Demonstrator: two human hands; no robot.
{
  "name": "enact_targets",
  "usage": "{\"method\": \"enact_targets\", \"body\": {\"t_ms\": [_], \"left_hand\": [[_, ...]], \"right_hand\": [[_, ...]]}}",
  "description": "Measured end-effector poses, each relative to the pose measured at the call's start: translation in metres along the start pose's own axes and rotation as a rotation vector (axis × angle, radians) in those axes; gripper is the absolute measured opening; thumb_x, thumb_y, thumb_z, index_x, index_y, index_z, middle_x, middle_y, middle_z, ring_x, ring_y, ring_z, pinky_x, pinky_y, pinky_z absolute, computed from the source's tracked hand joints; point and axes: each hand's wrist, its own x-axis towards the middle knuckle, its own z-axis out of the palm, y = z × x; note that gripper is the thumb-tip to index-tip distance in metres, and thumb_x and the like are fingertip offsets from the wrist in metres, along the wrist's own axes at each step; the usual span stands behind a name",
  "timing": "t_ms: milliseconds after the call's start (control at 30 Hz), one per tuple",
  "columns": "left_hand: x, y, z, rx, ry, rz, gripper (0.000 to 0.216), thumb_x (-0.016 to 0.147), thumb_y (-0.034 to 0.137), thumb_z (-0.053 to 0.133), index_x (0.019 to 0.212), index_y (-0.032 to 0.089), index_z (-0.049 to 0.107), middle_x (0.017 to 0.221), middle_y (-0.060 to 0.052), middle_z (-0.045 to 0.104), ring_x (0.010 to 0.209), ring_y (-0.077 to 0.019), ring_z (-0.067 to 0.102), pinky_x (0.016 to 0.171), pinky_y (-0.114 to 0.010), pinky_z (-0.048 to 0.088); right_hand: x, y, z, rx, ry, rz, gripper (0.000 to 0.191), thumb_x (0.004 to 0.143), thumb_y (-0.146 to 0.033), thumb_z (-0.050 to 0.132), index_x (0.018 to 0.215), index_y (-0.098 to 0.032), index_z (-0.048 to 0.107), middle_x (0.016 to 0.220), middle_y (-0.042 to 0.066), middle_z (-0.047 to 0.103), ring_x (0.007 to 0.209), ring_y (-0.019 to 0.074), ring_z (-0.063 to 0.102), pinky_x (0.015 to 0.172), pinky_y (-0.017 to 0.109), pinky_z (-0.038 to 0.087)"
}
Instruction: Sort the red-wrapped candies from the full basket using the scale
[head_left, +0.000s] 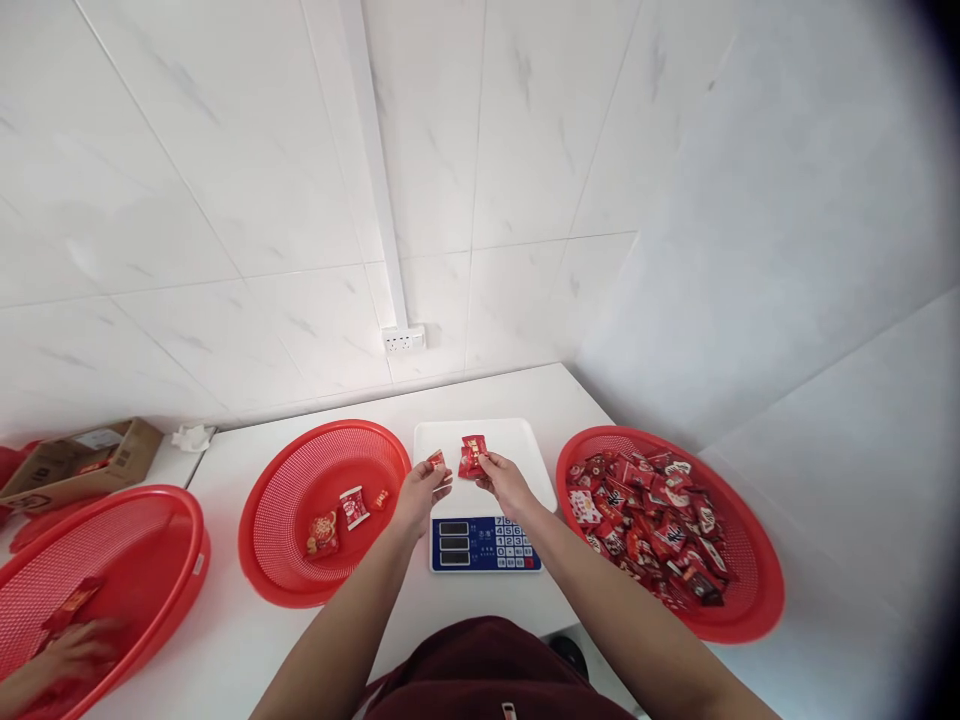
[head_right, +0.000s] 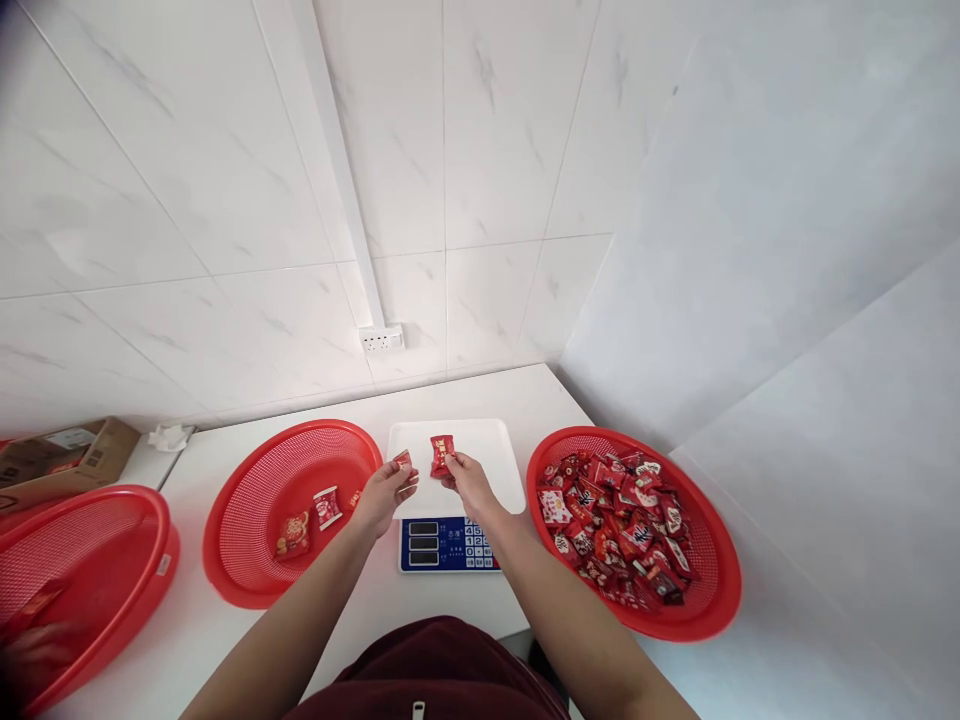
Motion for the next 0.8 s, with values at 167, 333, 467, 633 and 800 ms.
{"method": "enact_targets", "body": {"t_ms": [167,333,467,633,800], "left_hand": [[0.003,0.019,-0.024,-0.098,0.105,0.086,0.018,0.069,0.028,0.071,0.075,0.016,0.060,0.074,0.000,0.063,0.063,-0.0069,0.058,0.071,-0.023,0.048],[0.006,0.037,-0.067,-0.183,0.343,0.101,0.011,0.087,0.022,0.049,0.079,0.019,0.056,0.078,0.000,0.061,0.069,-0.0070,0.061,0.073,-0.020,0.050],[0.007,0.035,-0.079,-0.205,0.430,0.043,0.027,0.094,0.027,0.030,0.086,0.020,0.055,0.087,-0.005,0.063,0.080,-0.0102,0.063,0.076,-0.024,0.052],[-0.001,0.013,-0.038,-0.127,0.142,-0.092,0.016,0.079,0.028,0.063,0.088,0.016,0.061,0.090,-0.010,0.067,0.080,-0.0165,0.065,0.078,-0.031,0.053],[-0.004,-0.003,-0.011,-0.079,-0.072,-0.139,0.014,0.080,0.026,0.061,0.085,0.013,0.062,0.086,-0.008,0.067,0.076,-0.0137,0.064,0.076,-0.028,0.052]], "right_hand": [[0.008,0.001,-0.016,0.056,0.116,0.036,0.016,0.079,-0.035,0.060,0.079,-0.019,0.062,0.079,0.006,0.070,0.066,0.0139,0.063,0.056,0.023,0.047],[0.011,0.002,-0.031,0.146,0.138,0.110,0.009,0.081,-0.028,0.057,0.081,-0.019,0.059,0.085,0.007,0.070,0.067,0.0143,0.065,0.056,0.024,0.049],[0.007,0.003,-0.024,0.199,0.096,0.190,0.005,0.082,-0.022,0.055,0.082,-0.019,0.059,0.079,0.005,0.070,0.064,0.0119,0.064,0.057,0.022,0.049],[-0.003,0.008,0.000,-0.028,-0.209,0.172,0.016,0.076,-0.031,0.065,0.081,-0.016,0.062,0.073,0.004,0.067,0.060,0.0101,0.060,0.058,0.021,0.046],[0.004,0.009,0.010,-0.601,-0.257,-0.052,0.028,0.086,-0.039,0.048,0.081,-0.016,0.063,0.079,0.007,0.068,0.071,0.0165,0.062,0.067,0.029,0.048]]}}
